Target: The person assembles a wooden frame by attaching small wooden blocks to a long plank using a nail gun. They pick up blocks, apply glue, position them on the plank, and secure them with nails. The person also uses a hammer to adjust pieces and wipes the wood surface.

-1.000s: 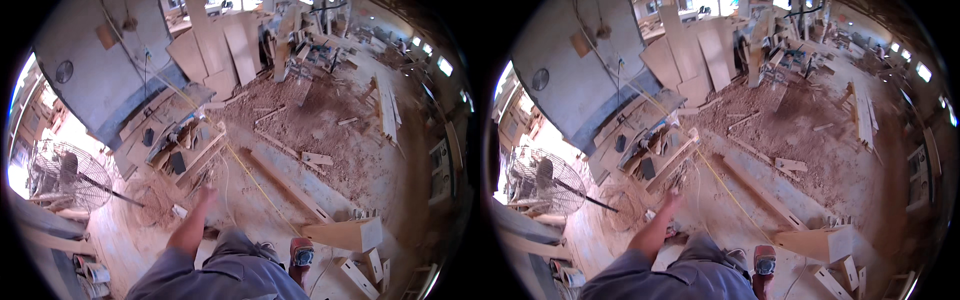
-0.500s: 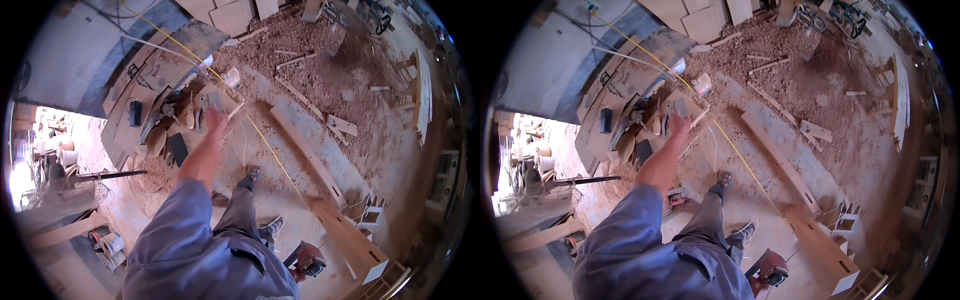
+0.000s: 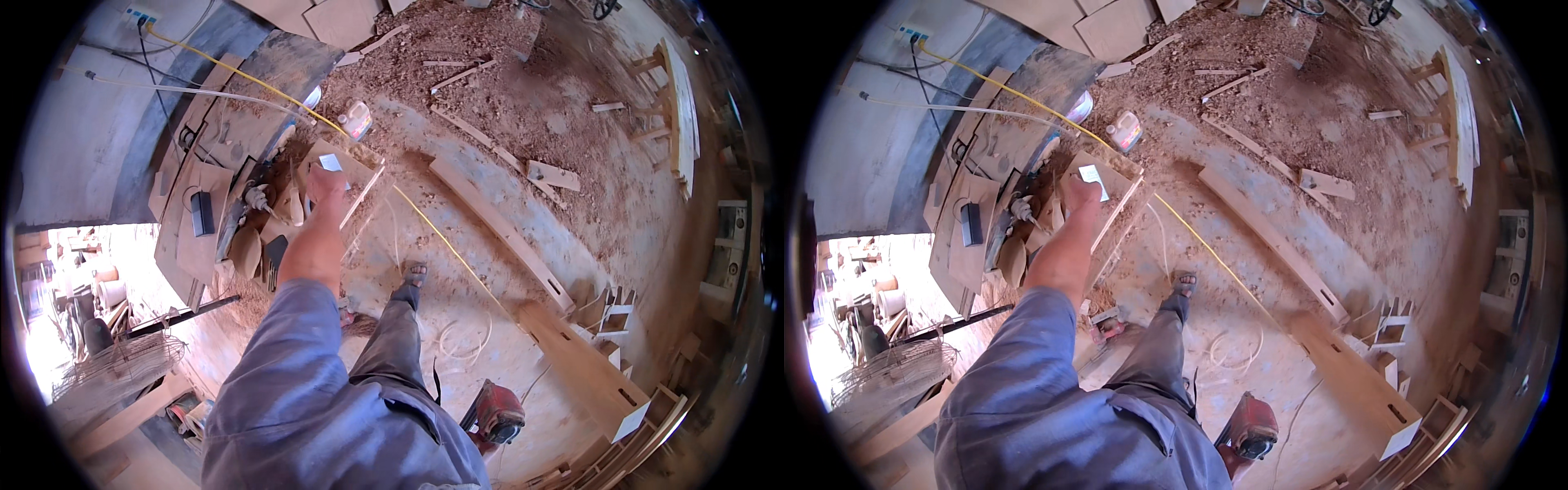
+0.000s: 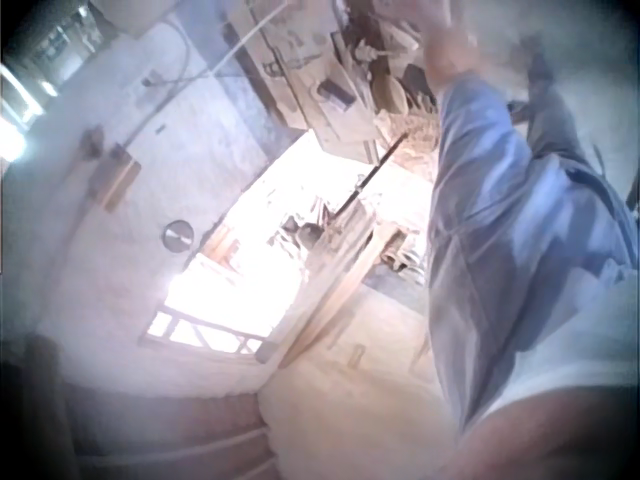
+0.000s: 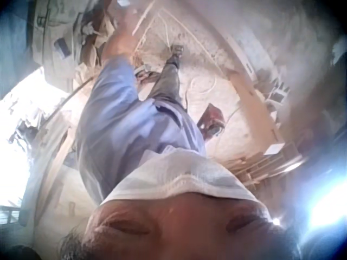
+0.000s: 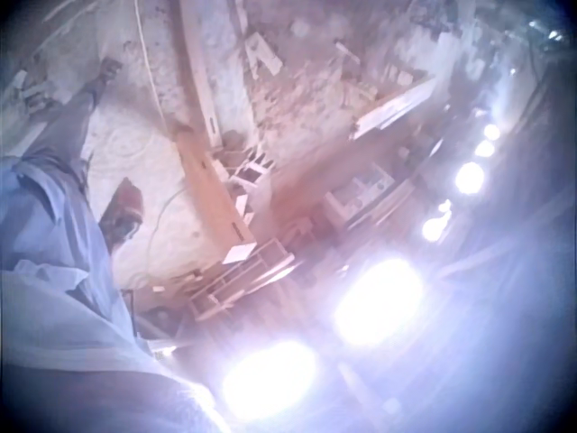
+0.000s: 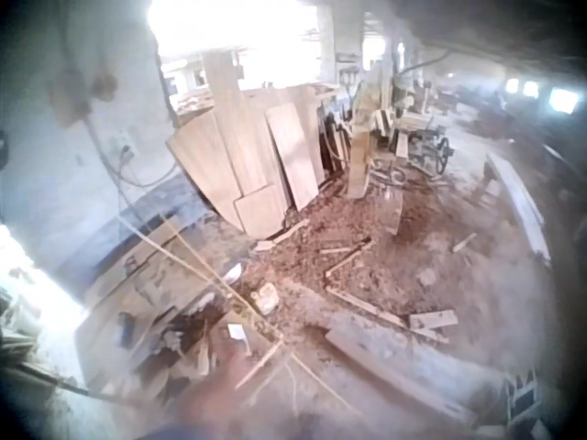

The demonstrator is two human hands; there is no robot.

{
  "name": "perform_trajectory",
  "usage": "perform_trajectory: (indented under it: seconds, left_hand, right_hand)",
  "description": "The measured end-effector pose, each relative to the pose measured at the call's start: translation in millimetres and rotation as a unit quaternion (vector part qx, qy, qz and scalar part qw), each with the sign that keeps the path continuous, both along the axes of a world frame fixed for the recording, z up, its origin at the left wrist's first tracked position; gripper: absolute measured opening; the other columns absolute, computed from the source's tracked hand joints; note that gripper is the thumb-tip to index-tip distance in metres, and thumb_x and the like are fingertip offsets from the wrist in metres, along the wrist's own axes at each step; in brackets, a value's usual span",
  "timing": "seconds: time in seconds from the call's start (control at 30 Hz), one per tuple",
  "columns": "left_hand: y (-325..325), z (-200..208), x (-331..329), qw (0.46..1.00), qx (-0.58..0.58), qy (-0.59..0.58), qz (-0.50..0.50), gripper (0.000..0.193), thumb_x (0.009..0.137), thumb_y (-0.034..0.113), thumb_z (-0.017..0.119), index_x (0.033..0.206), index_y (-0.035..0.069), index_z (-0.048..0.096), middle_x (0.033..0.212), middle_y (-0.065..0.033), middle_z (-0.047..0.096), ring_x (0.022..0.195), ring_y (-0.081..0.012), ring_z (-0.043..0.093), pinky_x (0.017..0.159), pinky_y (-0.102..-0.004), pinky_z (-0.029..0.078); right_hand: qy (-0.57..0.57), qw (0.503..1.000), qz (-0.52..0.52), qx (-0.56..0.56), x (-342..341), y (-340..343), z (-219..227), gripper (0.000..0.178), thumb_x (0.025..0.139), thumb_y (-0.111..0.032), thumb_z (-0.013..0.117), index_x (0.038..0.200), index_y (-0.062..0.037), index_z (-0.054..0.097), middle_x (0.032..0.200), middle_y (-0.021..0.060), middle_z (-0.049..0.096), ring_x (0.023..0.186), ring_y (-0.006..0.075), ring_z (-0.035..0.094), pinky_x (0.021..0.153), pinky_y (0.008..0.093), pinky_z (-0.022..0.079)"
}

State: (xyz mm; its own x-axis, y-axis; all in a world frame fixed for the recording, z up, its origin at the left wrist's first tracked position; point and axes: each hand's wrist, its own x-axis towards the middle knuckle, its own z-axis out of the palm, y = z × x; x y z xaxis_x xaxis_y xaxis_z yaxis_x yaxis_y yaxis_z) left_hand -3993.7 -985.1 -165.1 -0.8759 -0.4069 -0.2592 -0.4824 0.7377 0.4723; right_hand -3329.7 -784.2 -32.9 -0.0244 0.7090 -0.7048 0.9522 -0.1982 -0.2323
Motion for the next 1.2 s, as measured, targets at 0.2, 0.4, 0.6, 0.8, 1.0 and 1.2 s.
perform_trajectory:
  seconds: [0.2,0.4,0.6,0.8,1.0,1.2]
  left_hand:
    - [8,-24,9,0.993,0.047,0.034,-0.104,0.036,0.076,0.024,0.069,0.093,-0.008,0.072,0.093,-0.0305,0.071,0.091,-0.0414,0.071,0.078,-0.0476,0.054]
    - [72,7,131,0.826,0.507,-0.087,-0.231,0.024,0.089,0.012,0.062,0.105,-0.003,0.071,0.095,-0.0167,0.072,0.087,-0.0294,0.068,0.085,-0.0399,0.052]
    - [169,99,332,0.640,0.667,-0.241,-0.295,0.025,0.095,0.007,0.055,0.118,0.003,0.062,0.092,-0.0090,0.067,0.082,-0.0258,0.065,0.083,-0.0439,0.053]
    - [230,219,578,0.446,0.651,-0.425,-0.444,0.033,0.097,0.025,0.067,0.125,0.008,0.064,0.085,-0.0055,0.062,0.073,-0.0185,0.058,0.079,-0.0394,0.051]
    - [225,281,782,0.255,0.498,-0.430,-0.708,0.056,0.099,0.034,0.066,0.139,-0.002,0.051,0.095,-0.0052,0.062,0.080,-0.0163,0.060,0.082,-0.0348,0.050]
    - [233,281,873,0.097,0.261,-0.433,-0.858,0.027,0.103,0.017,0.057,0.126,0.004,0.063,0.108,-0.0061,0.061,0.095,-0.0200,0.058,0.090,-0.0336,0.048]
  right_hand:
    - [0.086,0.993,-0.080,-0.019,20,-25,16,0.013,0.086,-0.015,0.064,0.080,-0.0048,0.059,0.069,0.0102,0.062,0.056,0.0219,0.059,0.052,0.0378,0.048]
    - [0.276,0.903,-0.320,-0.073,63,-62,57,0.018,0.090,-0.016,0.063,0.077,-0.0068,0.057,0.064,0.0078,0.060,0.049,0.0197,0.056,0.047,0.0369,0.046]
    - [0.378,0.810,-0.437,0.101,135,-77,120,0.024,0.089,-0.018,0.066,0.068,-0.0116,0.055,0.055,0.0012,0.051,0.045,0.0124,0.048,0.043,0.0322,0.038]
    - [0.471,0.640,-0.460,0.397,269,-109,153,0.016,0.084,-0.001,0.063,0.070,-0.0062,0.057,0.059,0.0020,0.054,0.049,0.0123,0.052,0.048,0.0307,0.042]
    - [0.561,0.400,-0.593,0.416,344,-156,177,0.015,0.081,0.004,0.063,0.092,-0.0037,0.056,0.064,0.0057,0.054,0.051,0.0164,0.054,0.048,0.0328,0.045]
    - [0.504,0.229,-0.693,0.462,359,-150,159,0.024,0.079,0.010,0.063,0.100,-0.0020,0.058,0.064,0.0058,0.055,0.048,0.0164,0.056,0.043,0.0320,0.047]
